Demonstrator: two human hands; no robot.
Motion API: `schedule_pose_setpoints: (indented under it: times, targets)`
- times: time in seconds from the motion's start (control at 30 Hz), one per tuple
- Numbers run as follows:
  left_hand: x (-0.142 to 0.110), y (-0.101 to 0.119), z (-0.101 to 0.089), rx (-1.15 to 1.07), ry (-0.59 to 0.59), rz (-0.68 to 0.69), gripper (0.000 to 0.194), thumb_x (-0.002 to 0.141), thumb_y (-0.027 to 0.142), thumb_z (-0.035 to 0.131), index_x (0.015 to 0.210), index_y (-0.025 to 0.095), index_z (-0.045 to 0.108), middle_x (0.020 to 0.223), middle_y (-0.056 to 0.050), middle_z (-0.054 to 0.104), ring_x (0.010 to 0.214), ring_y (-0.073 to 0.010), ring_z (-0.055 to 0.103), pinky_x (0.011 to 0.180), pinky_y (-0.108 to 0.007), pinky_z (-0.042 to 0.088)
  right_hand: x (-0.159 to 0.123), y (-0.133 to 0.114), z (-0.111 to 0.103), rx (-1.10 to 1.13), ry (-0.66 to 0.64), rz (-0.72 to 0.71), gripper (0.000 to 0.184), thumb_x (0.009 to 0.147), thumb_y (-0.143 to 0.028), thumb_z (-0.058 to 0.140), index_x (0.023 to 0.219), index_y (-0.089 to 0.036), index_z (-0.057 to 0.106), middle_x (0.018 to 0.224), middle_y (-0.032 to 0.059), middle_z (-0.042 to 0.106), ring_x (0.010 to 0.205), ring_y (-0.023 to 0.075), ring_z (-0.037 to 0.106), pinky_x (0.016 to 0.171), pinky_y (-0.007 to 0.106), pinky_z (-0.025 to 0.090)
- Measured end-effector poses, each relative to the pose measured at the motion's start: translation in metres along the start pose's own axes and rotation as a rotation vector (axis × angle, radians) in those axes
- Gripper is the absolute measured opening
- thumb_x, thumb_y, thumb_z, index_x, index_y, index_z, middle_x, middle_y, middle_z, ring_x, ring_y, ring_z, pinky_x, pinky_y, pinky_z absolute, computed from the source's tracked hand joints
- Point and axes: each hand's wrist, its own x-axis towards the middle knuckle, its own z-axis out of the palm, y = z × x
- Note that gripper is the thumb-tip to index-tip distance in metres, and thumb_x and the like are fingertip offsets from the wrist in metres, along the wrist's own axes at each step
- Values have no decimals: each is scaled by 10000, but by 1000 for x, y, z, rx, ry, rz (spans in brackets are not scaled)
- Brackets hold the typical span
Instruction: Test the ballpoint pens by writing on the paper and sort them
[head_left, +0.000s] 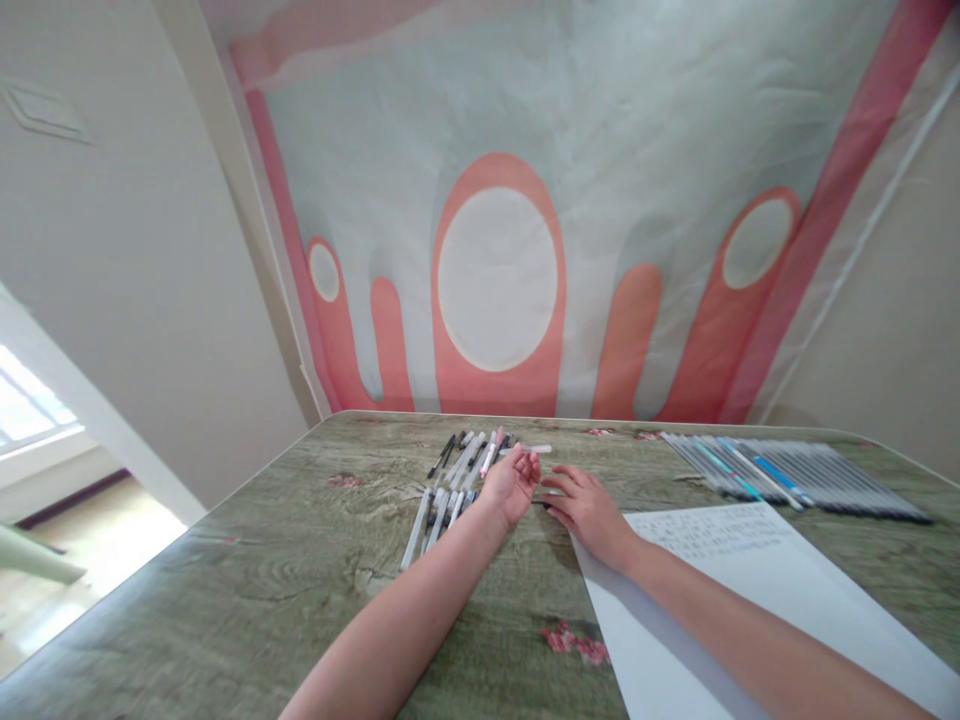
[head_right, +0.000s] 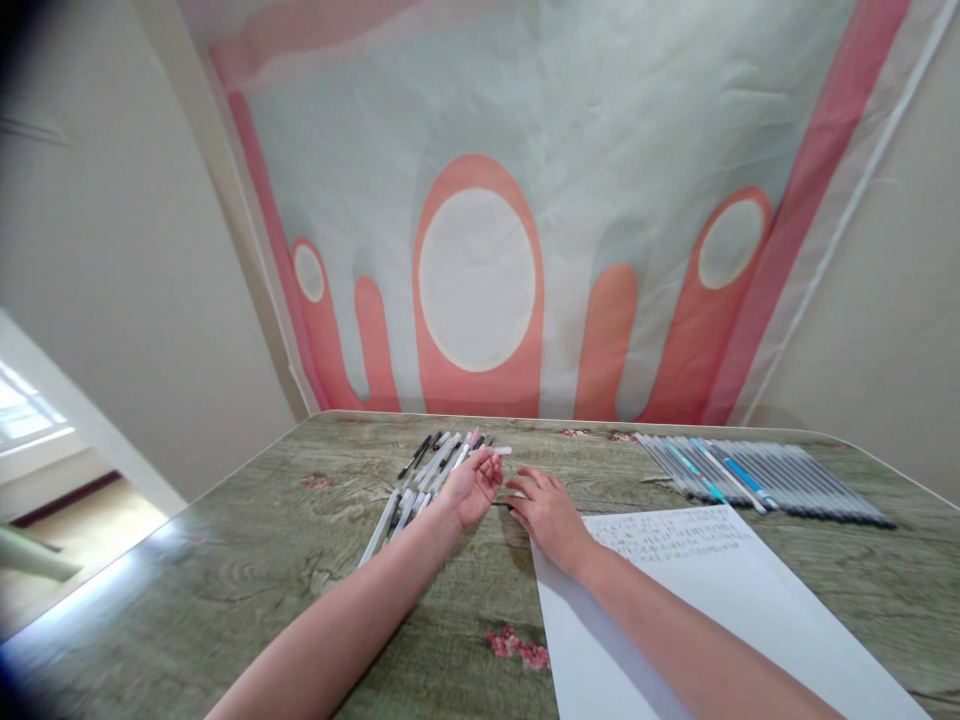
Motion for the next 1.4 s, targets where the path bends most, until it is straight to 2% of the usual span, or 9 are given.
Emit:
schedule_pose_setpoints:
  times: [0.13,0.27,0.43,0.53,0.6,0.77,1.0,1.17,1.4]
  targets:
    - [2,0,-2,-35,-8,-63,179,842,200,490,692,111,530,579,-13,566,482,-54,545,495,-157,467,1,-1,0,-14,-20,8,131,778,-179,577,863,-240,654,974,49,634,1090,245,446,864,440,386]
    - [3,0,-3,-55,3,-54,153,833,186,504,697,119,523,588,-5,559,497,-49,549,508,-147,466,2,-6,-4,87,4,26,81,801,-211,546,821,-218,625,898,56,626,999,231,495,833,411,407]
    - [3,-5,-3,-48,11,64,120,800,152,535,687,143,495,582,24,529,525,-48,555,536,-147,468,2,-9,-10,345,221,266,154,861,-275,440,916,-204,565,892,64,590,838,193,544,740,343,456]
    - [4,-11,-5,-6,3,99,128,787,151,545,677,139,481,568,24,513,526,-58,552,530,-160,466,2,-4,-12,410,336,407,170,855,-317,453,928,-197,548,859,54,576,787,177,550,701,317,468]
    - [4,-16,-6,13,-4,91,131,785,158,549,678,136,478,564,22,510,526,-64,551,523,-166,464,2,0,-13,427,383,452,172,844,-333,473,909,-192,547,848,52,568,788,175,548,693,311,472]
    - [4,-22,-7,41,-11,89,153,780,175,559,663,135,469,563,21,509,531,-69,550,518,-166,454,2,1,-15,443,423,441,191,838,-351,481,895,-192,570,871,60,554,814,178,540,688,309,482]
    - [3,-24,-6,74,-15,98,162,779,185,563,664,143,456,574,24,520,539,-66,548,545,-173,447,2,-1,-15,445,410,407,202,840,-353,474,895,-194,587,872,64,558,804,177,548,684,306,485]
    - [1,-24,-5,92,-23,109,161,776,199,569,668,142,465,580,17,533,545,-70,547,553,-178,444,1,2,-12,441,429,436,196,811,-349,523,913,-184,555,835,51,569,767,171,556,677,308,486]
    - [3,-25,-7,126,-38,132,150,776,218,573,693,148,469,595,14,547,555,-71,549,564,-180,437,1,2,-14,432,408,393,157,820,-336,511,832,-191,570,824,53,561,753,171,549,658,303,486]
